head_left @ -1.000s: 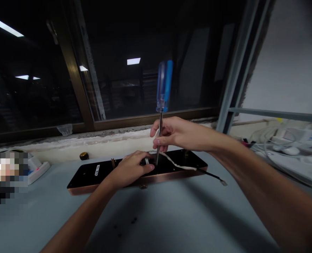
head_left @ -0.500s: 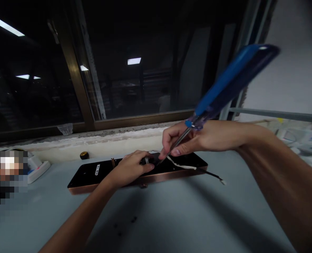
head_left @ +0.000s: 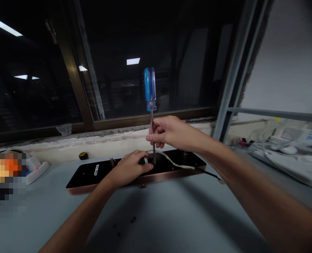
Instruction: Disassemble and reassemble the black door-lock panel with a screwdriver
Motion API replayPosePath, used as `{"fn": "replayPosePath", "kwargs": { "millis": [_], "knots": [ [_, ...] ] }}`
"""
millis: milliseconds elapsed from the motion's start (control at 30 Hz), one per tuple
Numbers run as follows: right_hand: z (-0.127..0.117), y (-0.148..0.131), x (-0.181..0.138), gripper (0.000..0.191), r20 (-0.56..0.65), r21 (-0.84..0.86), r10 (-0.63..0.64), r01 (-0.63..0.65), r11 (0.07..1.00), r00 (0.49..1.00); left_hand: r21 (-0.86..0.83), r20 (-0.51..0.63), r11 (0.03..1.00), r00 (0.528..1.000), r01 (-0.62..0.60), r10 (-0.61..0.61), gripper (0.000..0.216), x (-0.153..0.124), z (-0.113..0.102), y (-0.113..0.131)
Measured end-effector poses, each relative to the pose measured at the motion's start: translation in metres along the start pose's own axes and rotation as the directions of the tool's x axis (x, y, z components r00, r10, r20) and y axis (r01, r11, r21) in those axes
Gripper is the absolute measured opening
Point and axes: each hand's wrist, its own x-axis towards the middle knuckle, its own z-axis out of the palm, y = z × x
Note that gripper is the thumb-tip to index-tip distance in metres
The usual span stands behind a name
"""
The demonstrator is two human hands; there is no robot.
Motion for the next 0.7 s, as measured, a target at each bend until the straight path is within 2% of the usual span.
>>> {"fn": "replayPosePath", "kwargs": {
  "millis": [100,233,333,467,567,700],
  "knots": [
    [-0.004,-0.002,-0.003,0.007,0.059,-0.026,-0.029,0.031,0.999,0.998,-0.009,0.000,1.000,1.000,-0.005,0.005,0.035,0.000,0.000,0.000],
    [-0.007,-0.003,-0.009,0.028,0.168,0.042,-0.056,0.049,0.998,0.984,-0.034,-0.002,0.999,1.000,-0.021,0.021,0.036,0.000,0.001,-0.002],
    [-0.003,-0.002,-0.009,0.032,0.200,0.141,-0.061,0.033,0.989,0.978,-0.032,0.004,0.999,1.000,-0.027,0.027,0.037,0.001,0.001,-0.004],
    [0.005,0.003,-0.002,0.009,0.070,0.076,-0.115,0.109,0.991,0.991,-0.016,0.001,1.000,1.000,0.000,0.001,0.037,0.000,0.001,-0.001],
    [0.006,0.001,0.002,0.016,-0.035,-0.053,-0.102,0.100,0.994,0.994,-0.010,-0.001,1.000,1.000,0.018,-0.018,0.037,0.000,0.000,0.001],
    [0.003,-0.006,0.000,0.020,-0.088,-0.200,-0.040,0.022,0.980,0.995,-0.015,0.001,1.000,1.000,0.002,-0.002,0.038,0.001,0.001,-0.001]
  ]
}}
